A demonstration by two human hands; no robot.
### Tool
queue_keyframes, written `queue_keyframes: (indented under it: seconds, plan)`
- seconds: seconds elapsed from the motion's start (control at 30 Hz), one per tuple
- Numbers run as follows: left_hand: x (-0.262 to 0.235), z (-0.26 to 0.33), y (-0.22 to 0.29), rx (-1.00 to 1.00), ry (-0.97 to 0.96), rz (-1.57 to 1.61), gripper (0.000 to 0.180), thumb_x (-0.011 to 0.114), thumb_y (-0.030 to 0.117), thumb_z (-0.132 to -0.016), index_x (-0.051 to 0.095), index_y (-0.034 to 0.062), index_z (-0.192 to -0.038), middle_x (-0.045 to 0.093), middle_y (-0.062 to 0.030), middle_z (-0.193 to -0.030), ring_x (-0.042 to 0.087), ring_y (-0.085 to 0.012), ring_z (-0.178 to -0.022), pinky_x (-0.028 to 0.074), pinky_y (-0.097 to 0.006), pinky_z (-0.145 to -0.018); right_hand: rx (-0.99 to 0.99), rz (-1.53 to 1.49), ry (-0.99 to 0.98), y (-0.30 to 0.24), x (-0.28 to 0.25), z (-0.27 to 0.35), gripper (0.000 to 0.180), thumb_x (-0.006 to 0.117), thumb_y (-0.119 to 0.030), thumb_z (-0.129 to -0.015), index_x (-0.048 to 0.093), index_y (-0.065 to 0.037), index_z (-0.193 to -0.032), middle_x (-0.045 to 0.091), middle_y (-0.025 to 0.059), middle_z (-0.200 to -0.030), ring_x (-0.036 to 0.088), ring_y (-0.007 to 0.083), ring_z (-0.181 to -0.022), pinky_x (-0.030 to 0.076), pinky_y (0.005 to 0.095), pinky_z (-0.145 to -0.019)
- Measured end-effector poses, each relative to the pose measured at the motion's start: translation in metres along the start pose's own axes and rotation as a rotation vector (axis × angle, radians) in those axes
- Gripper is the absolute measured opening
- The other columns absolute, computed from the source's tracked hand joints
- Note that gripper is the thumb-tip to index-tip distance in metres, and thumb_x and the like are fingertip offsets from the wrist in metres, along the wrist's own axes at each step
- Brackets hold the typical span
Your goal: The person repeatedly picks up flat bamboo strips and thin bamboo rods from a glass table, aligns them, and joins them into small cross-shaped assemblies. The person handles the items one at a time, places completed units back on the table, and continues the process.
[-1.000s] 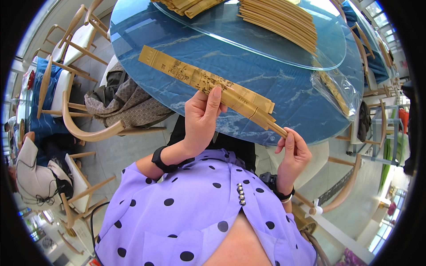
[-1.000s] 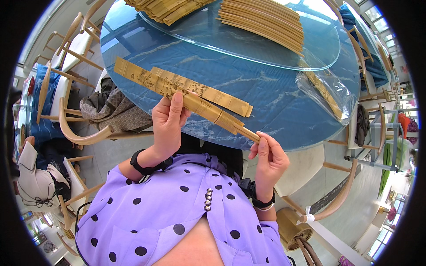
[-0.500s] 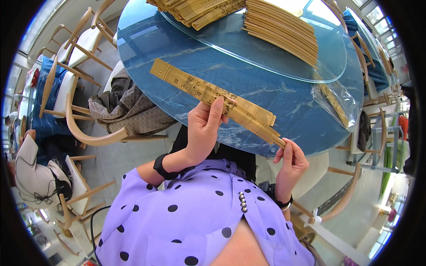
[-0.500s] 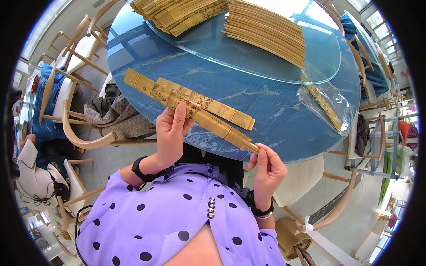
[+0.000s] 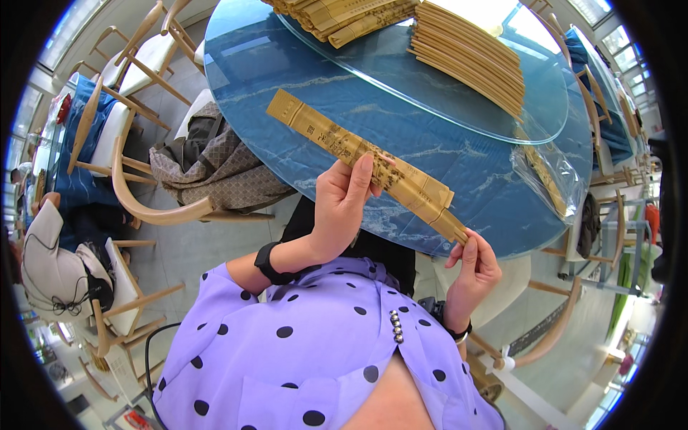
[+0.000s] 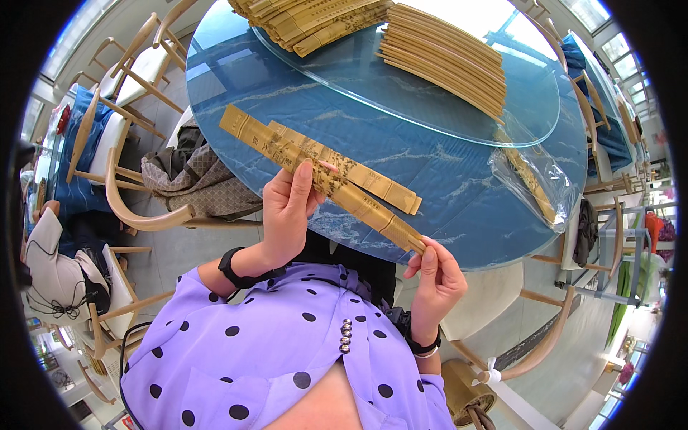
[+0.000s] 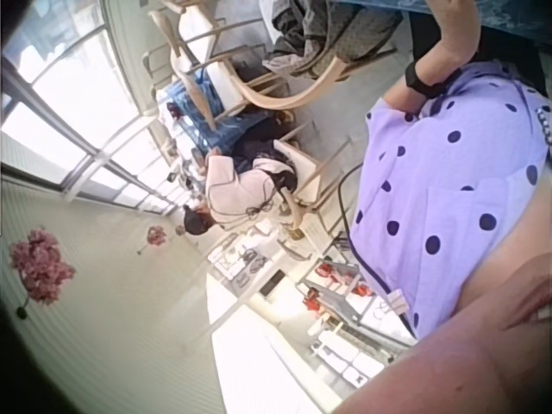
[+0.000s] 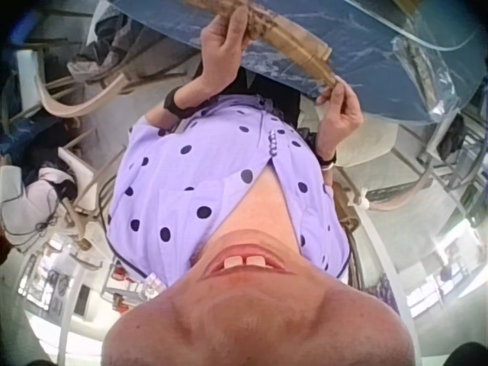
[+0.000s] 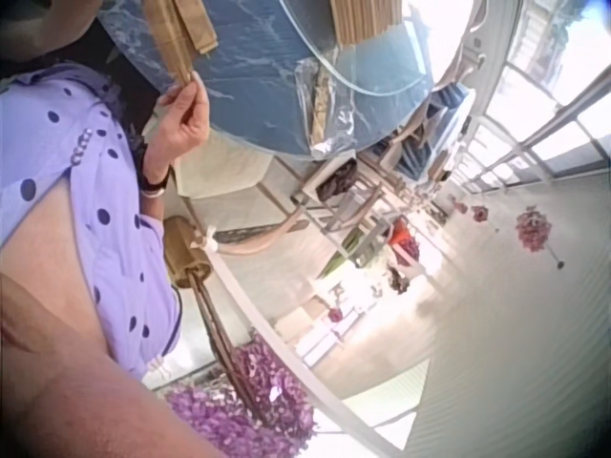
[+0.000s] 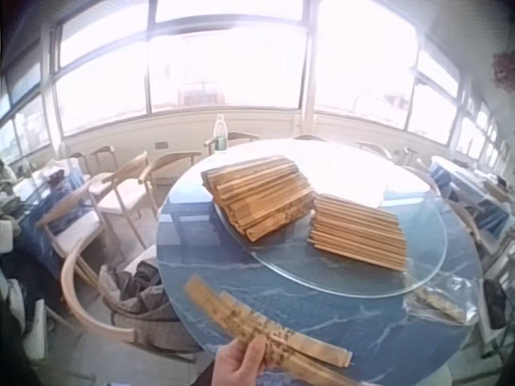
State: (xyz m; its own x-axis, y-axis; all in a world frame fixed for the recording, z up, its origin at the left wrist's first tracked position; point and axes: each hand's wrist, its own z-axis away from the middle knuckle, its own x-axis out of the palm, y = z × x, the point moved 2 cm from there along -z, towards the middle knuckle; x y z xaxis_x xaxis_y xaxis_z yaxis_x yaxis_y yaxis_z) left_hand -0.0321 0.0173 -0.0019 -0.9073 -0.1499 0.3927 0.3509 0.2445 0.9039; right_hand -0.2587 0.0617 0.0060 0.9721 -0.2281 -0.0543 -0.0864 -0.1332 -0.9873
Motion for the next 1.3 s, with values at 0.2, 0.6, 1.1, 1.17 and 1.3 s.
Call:
queue_keyframes:
  seconds: [0.2,0.6,1.1,1.17,1.3]
  plan:
    - [0.001,-0.002,0.004,0.013,-0.014,0.001,0.033,0.048,0.028,-0.111,0.069,0.0019,-0.112,0.070,-0.0010,-0.092,0.046,-0.0002,-0.065,0.029,-0.017,-0.051,0.009,-0.013,-0.028,-0.002,0.001,0.000,0.019,0.061,-0.010,-0.104,0.070,0.004,-0.113,0.066,0.0062,-0.077,0.060,0.0100,-0.062,0.047,0.0213,-0.059]
    - [-0.005,-0.005,0.014,-0.008,0.017,0.042,0.032,0.049,0.026,-0.111,0.068,-0.0003,-0.108,0.066,-0.0001,-0.085,0.049,-0.0034,-0.069,0.037,-0.019,-0.061,0.003,-0.019,-0.008,-0.003,0.001,0.004,0.020,0.060,-0.011,-0.104,0.070,0.003,-0.113,0.068,0.0072,-0.079,0.061,0.0104,-0.062,0.048,0.0215,-0.059]
    - [-0.006,-0.005,0.013,-0.081,-0.016,0.110,0.029,0.050,0.026,-0.111,0.066,0.0020,-0.106,0.066,-0.0001,-0.085,0.045,-0.0011,-0.065,0.036,-0.018,-0.057,0.016,0.016,-0.017,-0.004,0.003,0.006,0.021,0.061,-0.010,-0.104,0.070,0.004,-0.116,0.071,0.0095,-0.081,0.064,0.0122,-0.063,0.051,0.0232,-0.059]
    - [-0.006,-0.009,0.016,-0.073,0.014,0.107,0.030,0.050,0.027,-0.111,0.067,0.0020,-0.107,0.065,0.0004,-0.084,0.043,-0.0007,-0.064,0.034,-0.018,-0.056,0.024,-0.016,-0.078,-0.004,0.003,0.006,0.022,0.061,-0.010,-0.103,0.070,0.005,-0.117,0.071,0.0105,-0.083,0.066,0.0135,-0.064,0.052,0.0241,-0.060]
    - [-0.012,-0.019,0.019,0.012,0.097,0.014,0.033,0.050,0.029,-0.111,0.068,0.0020,-0.104,0.060,0.0027,-0.076,0.034,-0.0006,-0.059,0.027,-0.018,-0.053,-0.040,-0.082,-0.233,-0.006,0.003,0.002,0.023,0.066,-0.005,-0.099,0.070,0.005,-0.118,0.073,0.0133,-0.088,0.071,0.0177,-0.070,0.057,0.0262,-0.065]
